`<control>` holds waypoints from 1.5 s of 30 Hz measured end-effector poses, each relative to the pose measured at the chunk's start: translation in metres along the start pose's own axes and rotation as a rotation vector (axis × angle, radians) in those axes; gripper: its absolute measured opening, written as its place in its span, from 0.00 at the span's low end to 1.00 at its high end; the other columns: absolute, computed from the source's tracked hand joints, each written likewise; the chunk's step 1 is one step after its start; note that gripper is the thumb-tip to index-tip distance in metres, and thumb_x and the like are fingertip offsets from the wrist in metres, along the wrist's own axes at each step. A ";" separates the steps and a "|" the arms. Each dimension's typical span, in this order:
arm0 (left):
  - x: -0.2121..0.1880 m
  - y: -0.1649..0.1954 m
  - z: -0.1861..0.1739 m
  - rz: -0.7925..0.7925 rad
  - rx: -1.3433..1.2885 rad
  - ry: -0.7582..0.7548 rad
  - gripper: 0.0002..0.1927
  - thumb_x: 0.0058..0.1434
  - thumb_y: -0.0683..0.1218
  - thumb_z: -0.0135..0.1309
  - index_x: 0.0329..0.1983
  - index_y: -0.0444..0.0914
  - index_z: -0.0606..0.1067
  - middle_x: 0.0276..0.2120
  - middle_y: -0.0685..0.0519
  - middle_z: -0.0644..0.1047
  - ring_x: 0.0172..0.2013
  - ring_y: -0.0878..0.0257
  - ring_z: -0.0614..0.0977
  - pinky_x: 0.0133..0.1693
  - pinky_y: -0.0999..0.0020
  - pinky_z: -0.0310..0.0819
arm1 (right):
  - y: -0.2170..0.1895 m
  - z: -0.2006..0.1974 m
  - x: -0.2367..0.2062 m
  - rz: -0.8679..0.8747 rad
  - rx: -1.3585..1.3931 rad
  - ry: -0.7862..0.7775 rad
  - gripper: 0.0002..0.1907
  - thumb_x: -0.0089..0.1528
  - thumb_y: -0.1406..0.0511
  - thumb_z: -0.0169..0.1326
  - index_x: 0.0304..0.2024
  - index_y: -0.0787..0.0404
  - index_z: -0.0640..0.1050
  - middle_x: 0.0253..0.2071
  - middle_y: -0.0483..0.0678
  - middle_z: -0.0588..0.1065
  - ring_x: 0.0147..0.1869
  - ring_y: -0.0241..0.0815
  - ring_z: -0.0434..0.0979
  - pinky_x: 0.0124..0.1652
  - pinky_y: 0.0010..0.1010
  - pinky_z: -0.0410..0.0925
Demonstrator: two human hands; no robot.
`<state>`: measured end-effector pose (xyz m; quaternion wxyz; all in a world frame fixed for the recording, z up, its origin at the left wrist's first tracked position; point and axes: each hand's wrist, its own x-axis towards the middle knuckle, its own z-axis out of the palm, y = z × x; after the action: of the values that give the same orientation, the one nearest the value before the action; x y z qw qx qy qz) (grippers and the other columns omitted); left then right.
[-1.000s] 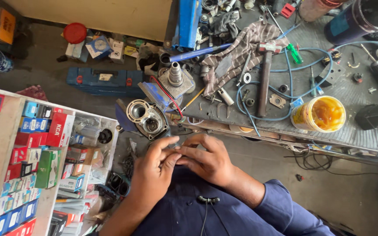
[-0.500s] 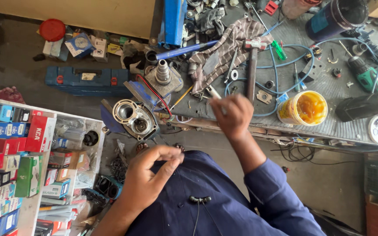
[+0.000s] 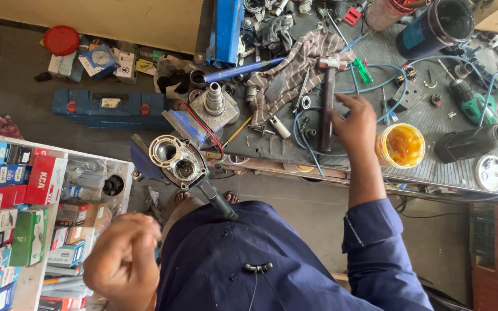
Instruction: The person cleans a cylindrical metal part with a cloth, then uses a hammer to tap a small ring into place. They continue to insert and adjust small internal components by hand, checking fit and alignment throughout the process.
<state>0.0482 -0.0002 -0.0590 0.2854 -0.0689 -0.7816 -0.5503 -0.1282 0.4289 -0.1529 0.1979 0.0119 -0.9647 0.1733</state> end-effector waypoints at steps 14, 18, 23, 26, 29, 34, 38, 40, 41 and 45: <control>0.006 0.004 -0.012 0.136 0.342 0.041 0.22 0.60 0.35 0.55 0.56 0.41 0.66 0.63 0.43 0.66 0.60 0.48 0.71 0.61 0.55 0.67 | -0.047 0.017 0.034 -0.094 -0.198 -0.299 0.19 0.55 0.52 0.66 0.46 0.49 0.85 0.41 0.50 0.78 0.52 0.53 0.77 0.52 0.45 0.64; 0.007 0.000 -0.007 -0.445 -0.147 0.178 0.23 0.67 0.42 0.56 0.63 0.43 0.64 0.53 0.46 0.78 0.47 0.60 0.83 0.45 0.65 0.82 | -0.050 0.017 0.032 -0.178 -0.188 -0.268 0.21 0.54 0.53 0.65 0.49 0.49 0.85 0.41 0.49 0.79 0.52 0.53 0.77 0.50 0.47 0.64; 0.003 -0.005 -0.011 -0.040 0.295 -0.042 0.13 0.62 0.37 0.58 0.50 0.34 0.76 0.57 0.38 0.72 0.52 0.53 0.78 0.56 0.60 0.74 | -0.047 0.021 0.038 -0.198 -0.242 -0.337 0.19 0.52 0.55 0.66 0.46 0.48 0.86 0.40 0.51 0.79 0.51 0.53 0.77 0.49 0.47 0.65; 0.005 -0.007 -0.008 -0.016 0.235 -0.030 0.13 0.64 0.37 0.57 0.52 0.33 0.74 0.55 0.43 0.75 0.55 0.52 0.79 0.59 0.59 0.74 | -0.046 0.018 0.041 -0.155 -0.097 -0.286 0.21 0.57 0.56 0.66 0.50 0.54 0.84 0.43 0.52 0.79 0.49 0.54 0.78 0.50 0.44 0.69; 0.005 -0.007 -0.008 -0.031 0.196 -0.019 0.13 0.65 0.37 0.56 0.52 0.34 0.73 0.53 0.45 0.77 0.54 0.52 0.80 0.59 0.60 0.74 | -0.045 0.005 0.036 -0.125 -0.168 -0.214 0.23 0.56 0.58 0.68 0.51 0.57 0.83 0.42 0.53 0.79 0.45 0.56 0.79 0.44 0.45 0.70; -0.003 -0.010 -0.005 -0.205 0.074 -0.164 0.10 0.65 0.38 0.57 0.50 0.35 0.76 0.45 0.48 0.81 0.45 0.59 0.84 0.49 0.67 0.79 | -0.077 -0.046 0.007 -0.226 -0.082 0.001 0.23 0.59 0.63 0.71 0.55 0.59 0.81 0.46 0.51 0.79 0.51 0.52 0.79 0.51 0.42 0.70; -0.014 -0.018 0.014 -0.541 -0.308 -0.466 0.17 0.65 0.42 0.58 0.57 0.34 0.75 0.45 0.49 0.84 0.42 0.64 0.85 0.45 0.68 0.80 | -0.138 -0.070 -0.035 -0.482 0.270 0.049 0.26 0.54 0.70 0.72 0.53 0.61 0.77 0.51 0.51 0.80 0.52 0.50 0.81 0.51 0.39 0.71; -0.019 -0.025 0.027 -0.664 -0.551 -0.541 0.21 0.66 0.43 0.57 0.61 0.33 0.73 0.48 0.50 0.83 0.44 0.64 0.84 0.47 0.69 0.80 | -0.169 -0.072 -0.054 -0.604 0.436 -0.027 0.27 0.49 0.71 0.72 0.50 0.61 0.76 0.47 0.51 0.78 0.49 0.51 0.80 0.47 0.39 0.73; -0.022 -0.028 0.032 -0.721 -0.663 -0.557 0.23 0.66 0.43 0.57 0.63 0.33 0.71 0.49 0.50 0.82 0.46 0.65 0.84 0.48 0.70 0.80 | -0.182 -0.071 -0.061 -0.673 0.520 -0.066 0.27 0.48 0.70 0.72 0.48 0.62 0.77 0.45 0.51 0.78 0.46 0.50 0.80 0.44 0.38 0.72; -0.032 -0.035 0.038 -0.934 -0.885 -0.518 0.24 0.64 0.42 0.59 0.62 0.31 0.72 0.44 0.48 0.82 0.39 0.64 0.84 0.42 0.70 0.82 | -0.216 -0.061 -0.080 -0.846 0.704 -0.058 0.24 0.52 0.71 0.74 0.48 0.61 0.78 0.46 0.49 0.78 0.47 0.48 0.81 0.44 0.34 0.74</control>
<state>0.0454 0.0271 -0.1135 -0.2319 0.0357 -0.4746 -0.8484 -0.0114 0.2430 -0.0603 0.2077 0.4687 -0.7646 0.3906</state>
